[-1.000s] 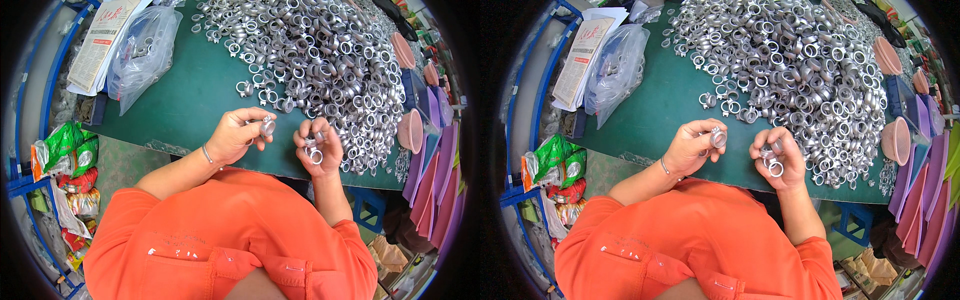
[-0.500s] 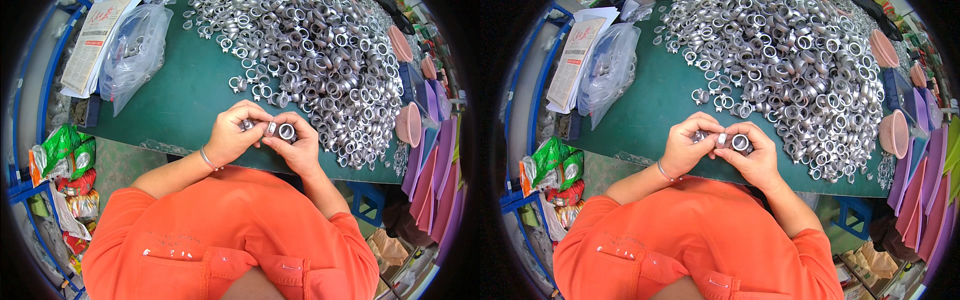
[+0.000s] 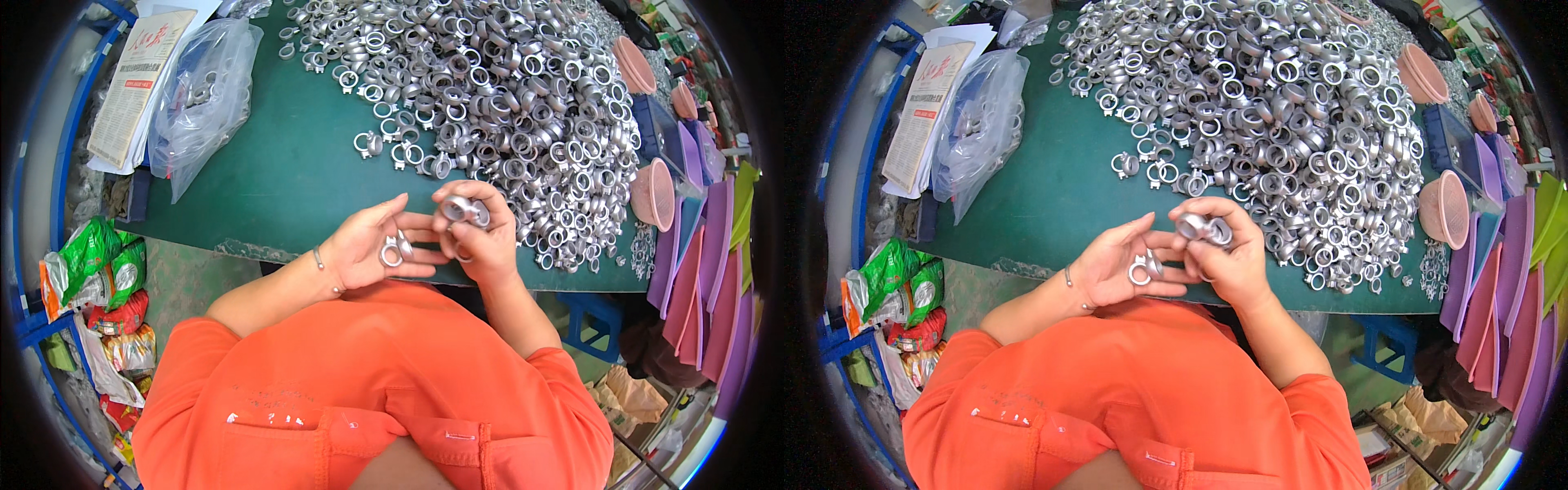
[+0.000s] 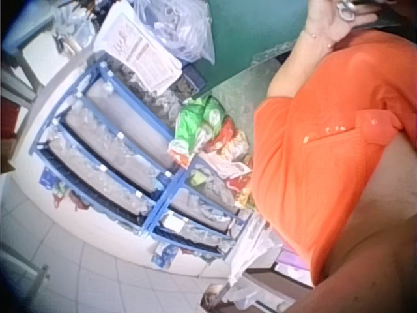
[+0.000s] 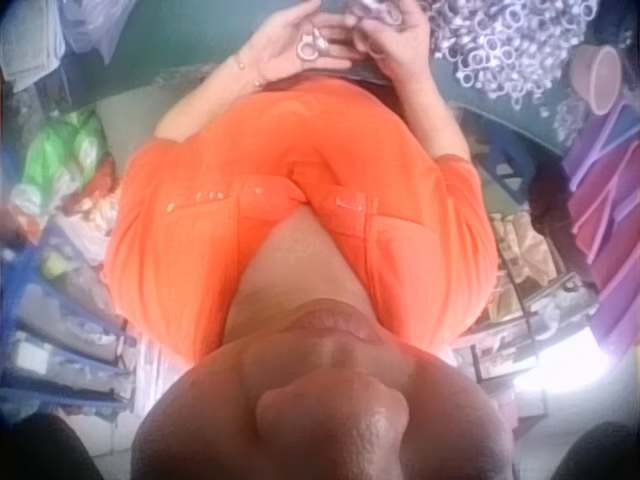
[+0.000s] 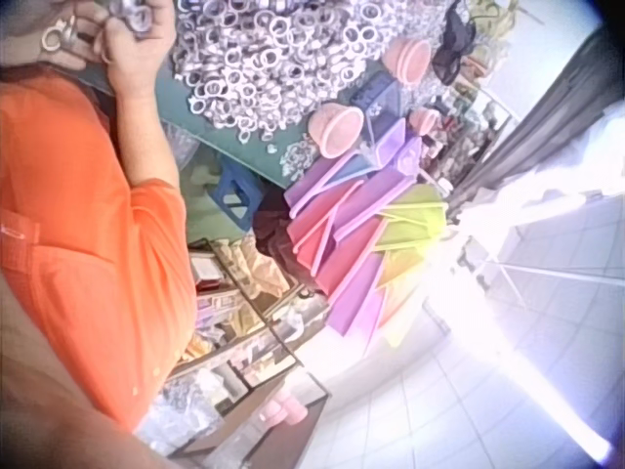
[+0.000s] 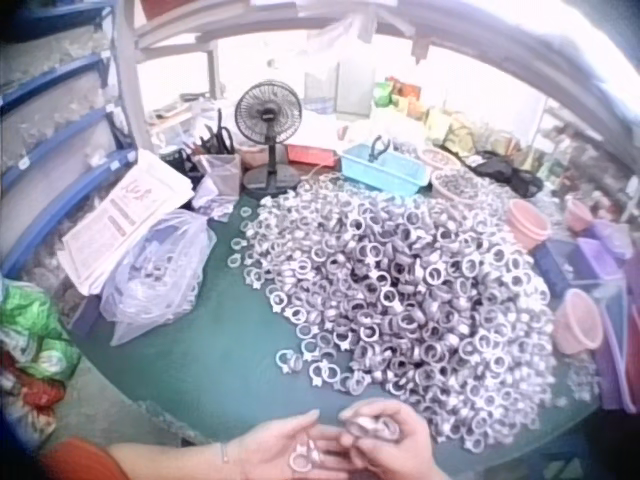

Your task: The person picks up metal rings from a large pile on a green workbench and holds several of them in their hands while looking at them.

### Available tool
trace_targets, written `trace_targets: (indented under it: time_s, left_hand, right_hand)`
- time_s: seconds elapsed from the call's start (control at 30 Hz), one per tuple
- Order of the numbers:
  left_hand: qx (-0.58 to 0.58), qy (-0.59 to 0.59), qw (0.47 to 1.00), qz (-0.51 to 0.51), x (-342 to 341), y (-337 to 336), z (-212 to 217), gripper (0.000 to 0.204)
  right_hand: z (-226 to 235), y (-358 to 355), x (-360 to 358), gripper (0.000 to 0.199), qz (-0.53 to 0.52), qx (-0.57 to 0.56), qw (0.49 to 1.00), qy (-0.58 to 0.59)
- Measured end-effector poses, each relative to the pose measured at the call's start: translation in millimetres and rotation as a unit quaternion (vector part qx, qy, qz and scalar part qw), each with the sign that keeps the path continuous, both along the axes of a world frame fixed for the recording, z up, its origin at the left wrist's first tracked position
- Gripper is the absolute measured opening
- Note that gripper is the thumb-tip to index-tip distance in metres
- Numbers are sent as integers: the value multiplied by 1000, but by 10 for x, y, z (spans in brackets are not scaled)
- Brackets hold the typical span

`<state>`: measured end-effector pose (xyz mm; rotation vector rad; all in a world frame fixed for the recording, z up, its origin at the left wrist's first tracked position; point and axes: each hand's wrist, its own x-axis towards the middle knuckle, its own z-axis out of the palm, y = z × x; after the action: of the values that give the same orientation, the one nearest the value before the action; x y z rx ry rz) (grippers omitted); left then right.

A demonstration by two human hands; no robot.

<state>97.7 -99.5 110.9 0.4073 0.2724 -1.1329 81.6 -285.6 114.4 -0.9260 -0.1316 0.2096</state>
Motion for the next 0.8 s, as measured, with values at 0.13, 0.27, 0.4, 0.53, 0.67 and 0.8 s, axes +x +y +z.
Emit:
trace_targets:
  time_s: [0.13, 0.27, 0.4, 0.53, 0.67, 0.8]
  left_hand:
    - [-186, 96, 974, 86, -82, -33, -201, 41]
    - [-110, 165, 979, 47, -218, 228, -236, 29]
    - [-113, 128, 980, 98, -508, 573, -240, 29]
    - [-110, 60, 980, 154, -911, 1086, -351, 31]
    - [80, 103, 965, 228, -1188, 1467, -633, 29]
    - [212, 211, 907, 297, -1023, 1436, -1300, 25]
  right_hand:
    - [255, 181, 94, 30, 38, -328, 883, -332]
    - [345, 323, 352, 24, -55, -491, 746, -447]
    - [73, 616, 961, 32, -132, -702, 551, -432]
    - [-33, 717, 918, 31, -69, -761, 458, -453]
    - [-157, 605, 556, 26, -64, -703, 525, -474]
    - [-74, 488, 246, 24, -34, -655, 571, -494]
